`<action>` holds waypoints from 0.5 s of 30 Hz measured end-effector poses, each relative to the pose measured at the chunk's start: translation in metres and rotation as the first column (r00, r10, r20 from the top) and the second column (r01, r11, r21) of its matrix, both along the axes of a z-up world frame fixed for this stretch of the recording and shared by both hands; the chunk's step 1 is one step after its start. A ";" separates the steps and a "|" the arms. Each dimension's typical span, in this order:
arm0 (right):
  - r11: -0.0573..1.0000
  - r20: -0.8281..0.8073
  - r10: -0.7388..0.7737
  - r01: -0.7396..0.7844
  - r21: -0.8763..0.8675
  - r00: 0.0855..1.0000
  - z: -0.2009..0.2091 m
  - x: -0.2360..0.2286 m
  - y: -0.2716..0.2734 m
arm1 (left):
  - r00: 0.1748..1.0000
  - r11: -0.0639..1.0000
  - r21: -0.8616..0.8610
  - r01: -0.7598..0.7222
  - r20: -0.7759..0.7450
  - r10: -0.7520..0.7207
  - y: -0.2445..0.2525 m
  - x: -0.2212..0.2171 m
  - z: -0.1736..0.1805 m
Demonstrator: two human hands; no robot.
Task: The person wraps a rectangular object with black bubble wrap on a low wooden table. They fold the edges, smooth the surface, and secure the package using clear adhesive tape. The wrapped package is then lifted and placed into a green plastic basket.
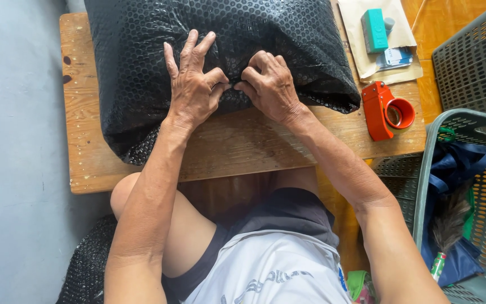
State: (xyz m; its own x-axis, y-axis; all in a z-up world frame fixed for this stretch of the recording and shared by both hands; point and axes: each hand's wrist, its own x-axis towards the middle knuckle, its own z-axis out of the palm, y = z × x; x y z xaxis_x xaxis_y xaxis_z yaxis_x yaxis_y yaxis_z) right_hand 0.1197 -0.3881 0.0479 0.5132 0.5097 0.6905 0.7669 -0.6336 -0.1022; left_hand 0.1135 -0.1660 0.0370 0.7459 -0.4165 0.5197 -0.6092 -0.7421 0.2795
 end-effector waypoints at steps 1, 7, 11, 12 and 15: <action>0.999 -0.004 -0.039 0.039 -0.027 0.999 0.000 0.000 0.000 | 1.000 1.000 0.005 -0.007 0.011 0.007 0.000 0.000 0.000; 0.855 0.048 -0.476 0.475 -0.207 0.878 0.006 0.006 -0.014 | 0.994 0.994 -0.002 -0.106 0.031 0.106 0.000 -0.002 0.012; 0.805 -0.092 -0.522 0.454 -0.381 0.848 0.007 0.012 -0.024 | 0.946 0.922 0.211 -0.324 0.045 0.322 0.003 0.003 0.017; 0.805 -0.092 -0.523 0.455 -0.382 0.848 0.006 0.015 -0.025 | 0.946 0.923 0.211 -0.322 0.044 0.320 0.005 0.003 0.026; 0.844 -0.051 -0.482 0.448 -0.296 0.874 0.003 0.020 -0.028 | 0.820 0.815 0.301 -0.496 -0.145 0.553 0.012 -0.001 0.051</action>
State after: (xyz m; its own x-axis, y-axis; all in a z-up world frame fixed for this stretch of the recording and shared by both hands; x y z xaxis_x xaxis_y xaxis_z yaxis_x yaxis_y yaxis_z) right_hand 0.1394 -0.4164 0.0514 0.8055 0.3452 0.4816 0.3676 -0.9286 0.0508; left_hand 0.1124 -0.1535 0.0876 0.9664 -0.0176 0.2565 -0.0523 -0.9903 0.1288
